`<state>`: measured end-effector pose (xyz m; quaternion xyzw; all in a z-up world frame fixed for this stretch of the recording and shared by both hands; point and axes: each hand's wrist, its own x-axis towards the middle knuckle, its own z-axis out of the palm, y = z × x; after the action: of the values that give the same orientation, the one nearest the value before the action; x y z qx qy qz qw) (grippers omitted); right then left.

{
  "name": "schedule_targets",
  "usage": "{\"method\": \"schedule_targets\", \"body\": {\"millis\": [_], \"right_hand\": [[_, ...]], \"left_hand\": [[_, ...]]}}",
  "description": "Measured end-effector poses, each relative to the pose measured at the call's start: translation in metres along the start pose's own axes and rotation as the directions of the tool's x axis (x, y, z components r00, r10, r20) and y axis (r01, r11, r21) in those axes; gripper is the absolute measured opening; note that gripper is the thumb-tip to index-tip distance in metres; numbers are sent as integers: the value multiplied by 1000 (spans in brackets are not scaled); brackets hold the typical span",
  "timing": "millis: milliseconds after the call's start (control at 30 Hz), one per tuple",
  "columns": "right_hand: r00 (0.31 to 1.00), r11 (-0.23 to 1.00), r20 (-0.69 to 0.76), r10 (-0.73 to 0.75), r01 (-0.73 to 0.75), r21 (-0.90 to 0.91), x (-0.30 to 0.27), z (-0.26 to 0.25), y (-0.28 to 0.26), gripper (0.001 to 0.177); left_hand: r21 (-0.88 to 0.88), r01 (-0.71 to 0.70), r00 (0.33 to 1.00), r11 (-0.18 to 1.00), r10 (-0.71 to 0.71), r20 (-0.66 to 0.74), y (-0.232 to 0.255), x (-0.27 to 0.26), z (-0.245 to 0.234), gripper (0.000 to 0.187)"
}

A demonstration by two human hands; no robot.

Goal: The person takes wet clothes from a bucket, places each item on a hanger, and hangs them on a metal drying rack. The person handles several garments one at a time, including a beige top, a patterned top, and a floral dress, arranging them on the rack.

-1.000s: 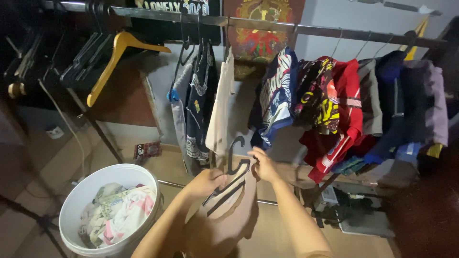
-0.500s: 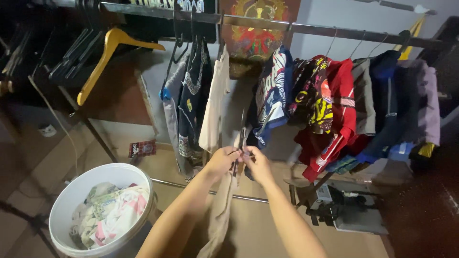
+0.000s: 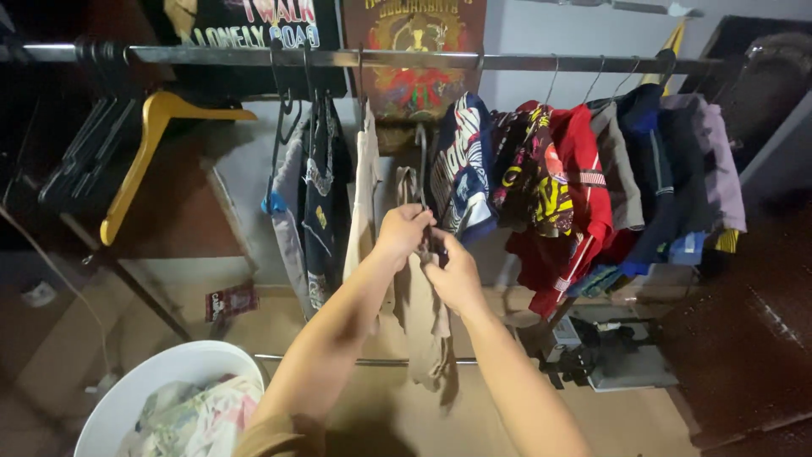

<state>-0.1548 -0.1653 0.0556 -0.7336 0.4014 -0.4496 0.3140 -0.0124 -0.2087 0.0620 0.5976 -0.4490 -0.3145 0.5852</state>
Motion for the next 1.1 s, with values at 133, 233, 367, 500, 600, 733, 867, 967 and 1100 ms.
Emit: {"method": "schedule_targets", "body": {"millis": [133, 233, 367, 500, 600, 733, 867, 967, 1100], "right_hand": [[995, 998, -79, -57, 55, -27, 39, 11, 3, 60], [989, 993, -94, -111, 115, 29, 72, 12, -1, 60], [972, 977, -136, -191, 202, 74, 119, 8, -6, 58], [972, 951, -124, -199, 222, 217, 166, 11, 4, 59], [971, 949, -126, -204, 227, 218, 193, 20, 7, 56], [971, 956, -144, -190, 216, 197, 206, 21, -5, 52], [977, 968, -158, -144, 172, 183, 228, 37, 14, 52], [986, 971, -139, -90, 118, 210, 227, 43, 20, 53], [997, 937, -75, -16, 41, 348, 204, 48, 7, 52]], "left_hand": [[94, -36, 999, 995, 33, 31, -4, 44, -15, 32], [78, -52, 996, 996, 46, 74, 21, 40, -36, 38], [78, -55, 995, 995, 48, 92, 20, 27, -57, 45], [-3, -66, 995, 998, 66, 72, -16, 34, -59, 42], [13, -86, 993, 996, 85, 78, -31, 34, -57, 39], [-5, -41, 994, 999, 42, 104, -8, 6, -64, 37], [72, -38, 990, 997, 28, 140, -23, 13, -59, 39], [61, -3, 990, 998, -6, 142, -32, 10, -57, 44], [-11, 29, 988, 1000, -27, 155, -17, -8, -51, 61]]}}
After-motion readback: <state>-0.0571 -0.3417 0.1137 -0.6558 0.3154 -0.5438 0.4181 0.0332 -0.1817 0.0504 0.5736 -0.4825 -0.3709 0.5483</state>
